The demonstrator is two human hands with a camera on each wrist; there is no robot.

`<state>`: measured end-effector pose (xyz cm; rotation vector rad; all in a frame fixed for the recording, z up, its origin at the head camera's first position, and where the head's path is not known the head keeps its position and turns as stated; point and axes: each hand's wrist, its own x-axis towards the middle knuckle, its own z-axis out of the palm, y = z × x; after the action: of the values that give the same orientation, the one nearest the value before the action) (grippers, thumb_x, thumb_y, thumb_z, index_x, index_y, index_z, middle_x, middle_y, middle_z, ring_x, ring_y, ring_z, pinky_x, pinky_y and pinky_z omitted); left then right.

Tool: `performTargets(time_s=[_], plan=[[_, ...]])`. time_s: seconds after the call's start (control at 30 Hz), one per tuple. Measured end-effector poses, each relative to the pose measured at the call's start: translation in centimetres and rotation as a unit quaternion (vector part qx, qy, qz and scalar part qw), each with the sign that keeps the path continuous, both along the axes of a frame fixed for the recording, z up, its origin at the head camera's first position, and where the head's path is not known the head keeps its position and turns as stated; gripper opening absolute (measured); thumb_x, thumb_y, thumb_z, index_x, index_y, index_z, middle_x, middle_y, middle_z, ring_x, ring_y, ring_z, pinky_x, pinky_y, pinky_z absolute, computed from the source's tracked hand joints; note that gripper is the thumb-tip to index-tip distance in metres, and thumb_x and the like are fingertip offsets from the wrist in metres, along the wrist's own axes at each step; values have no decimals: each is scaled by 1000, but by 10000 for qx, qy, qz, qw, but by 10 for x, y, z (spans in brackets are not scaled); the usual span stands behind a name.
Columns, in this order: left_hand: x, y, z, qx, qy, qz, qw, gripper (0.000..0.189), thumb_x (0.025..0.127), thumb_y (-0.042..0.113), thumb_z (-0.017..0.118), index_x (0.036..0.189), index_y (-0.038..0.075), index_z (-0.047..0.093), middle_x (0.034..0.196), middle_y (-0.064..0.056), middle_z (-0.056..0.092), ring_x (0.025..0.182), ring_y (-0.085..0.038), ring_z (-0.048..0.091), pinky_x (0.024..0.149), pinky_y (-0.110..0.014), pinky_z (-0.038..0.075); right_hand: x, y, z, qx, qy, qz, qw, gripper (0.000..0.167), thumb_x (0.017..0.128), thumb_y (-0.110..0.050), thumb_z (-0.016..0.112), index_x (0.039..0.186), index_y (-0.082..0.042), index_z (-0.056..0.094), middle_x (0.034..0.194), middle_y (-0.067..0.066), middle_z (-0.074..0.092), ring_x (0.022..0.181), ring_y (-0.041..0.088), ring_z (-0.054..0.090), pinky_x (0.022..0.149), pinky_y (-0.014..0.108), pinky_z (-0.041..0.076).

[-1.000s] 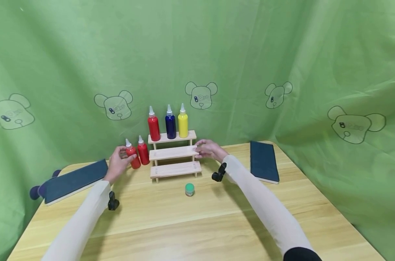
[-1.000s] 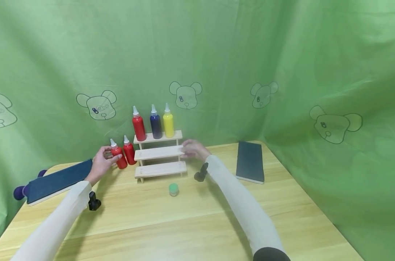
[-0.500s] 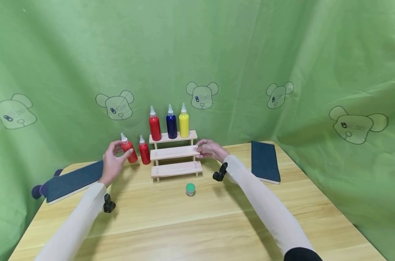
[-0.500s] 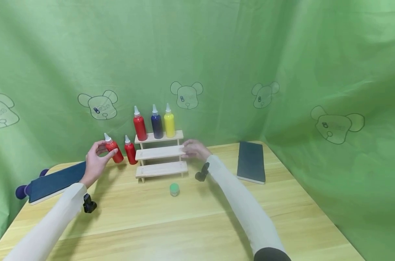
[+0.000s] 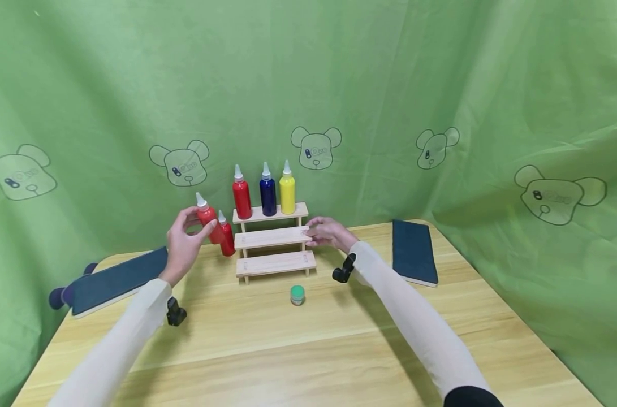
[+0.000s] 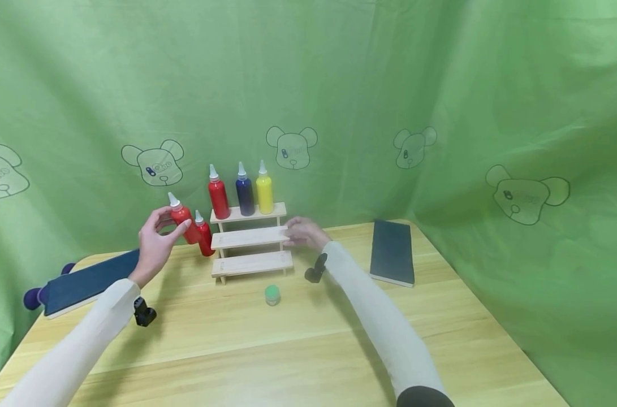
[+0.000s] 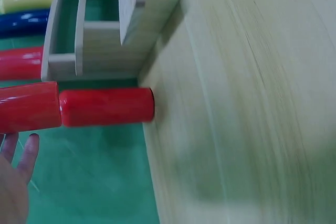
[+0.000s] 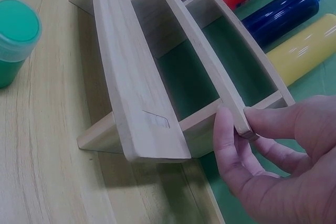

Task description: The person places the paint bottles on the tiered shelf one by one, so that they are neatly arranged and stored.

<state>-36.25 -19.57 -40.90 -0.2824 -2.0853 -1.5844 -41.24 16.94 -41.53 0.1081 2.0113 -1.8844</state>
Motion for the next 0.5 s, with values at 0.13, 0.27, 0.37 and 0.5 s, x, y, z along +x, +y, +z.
performTargets(time_s=[0.13, 0.27, 0.37, 0.5], plan=[[1, 10, 4, -58, -8, -236, 9997, 52, 94, 21, 81, 139, 7, 59, 132, -13, 68, 110, -8, 64, 91, -15, 57, -1, 1, -1, -46, 11, 24, 10000, 45, 98, 8, 63, 140, 7, 45, 104, 12, 57, 77, 16, 63, 86, 28, 63], [0, 19, 8, -132, -13, -494, 9987, 51, 95, 20, 80, 140, 6, 59, 132, -14, 67, 111, -12, 64, 89, -13, 57, -3, 1, -3, -104, 3, 16, 9999, 45, 98, 9, 63, 139, 7, 45, 104, 12, 57, 76, 17, 63, 77, 24, 63], [-1, 28, 10, -192, -59, -600, 9980, 50, 95, 19, 80, 139, 6, 60, 133, -14, 66, 113, -17, 65, 90, -15, 58, -4, 1, -4, -134, -15, 2, 9999, 43, 98, 9, 63, 138, 7, 46, 105, 12, 57, 76, 17, 64, 74, 23, 63], [-1, 42, 15, -213, -137, -788, 9966, 51, 95, 17, 80, 141, 6, 59, 135, -15, 67, 117, -27, 66, 96, -24, 59, -3, 2, -3, -135, -19, 17, 9999, 42, 98, 9, 62, 137, 6, 46, 106, 12, 56, 77, 17, 63, 74, 23, 63]])
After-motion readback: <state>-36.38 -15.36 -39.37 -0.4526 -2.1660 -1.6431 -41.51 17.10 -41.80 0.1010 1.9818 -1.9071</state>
